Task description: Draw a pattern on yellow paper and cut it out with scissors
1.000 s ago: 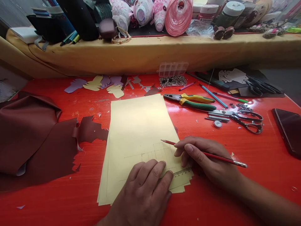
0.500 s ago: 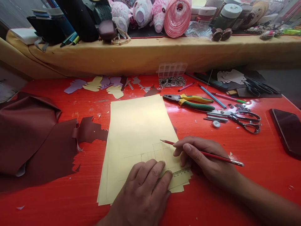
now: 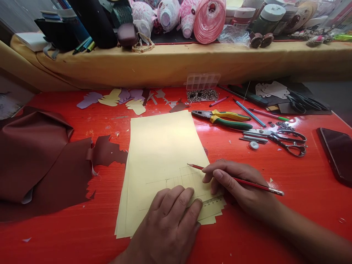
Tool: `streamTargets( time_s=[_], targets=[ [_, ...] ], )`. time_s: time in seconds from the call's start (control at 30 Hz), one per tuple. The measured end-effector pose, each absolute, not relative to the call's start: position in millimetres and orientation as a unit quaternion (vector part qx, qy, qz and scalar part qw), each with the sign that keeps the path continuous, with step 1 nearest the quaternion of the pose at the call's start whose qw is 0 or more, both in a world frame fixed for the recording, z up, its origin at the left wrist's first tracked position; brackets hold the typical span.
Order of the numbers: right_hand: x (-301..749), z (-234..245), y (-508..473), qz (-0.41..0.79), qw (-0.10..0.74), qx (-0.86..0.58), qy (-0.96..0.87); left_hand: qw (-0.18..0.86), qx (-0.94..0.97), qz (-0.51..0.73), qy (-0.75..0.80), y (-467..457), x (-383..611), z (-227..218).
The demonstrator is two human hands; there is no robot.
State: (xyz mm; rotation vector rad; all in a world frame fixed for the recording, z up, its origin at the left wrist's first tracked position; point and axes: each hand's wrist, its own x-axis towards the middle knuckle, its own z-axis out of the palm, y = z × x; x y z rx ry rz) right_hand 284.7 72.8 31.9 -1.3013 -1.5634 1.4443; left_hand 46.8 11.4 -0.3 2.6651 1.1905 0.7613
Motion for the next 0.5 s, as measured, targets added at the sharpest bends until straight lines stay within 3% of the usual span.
streamTargets(
  time_s=[0.5],
  targets=[
    [284.7, 32.1, 72.3, 0.551, 0.327, -0.491, -0.59, 0.062, 0.881, 0.253, 0.396, 11.9, 46.5, -0.3]
  ],
)
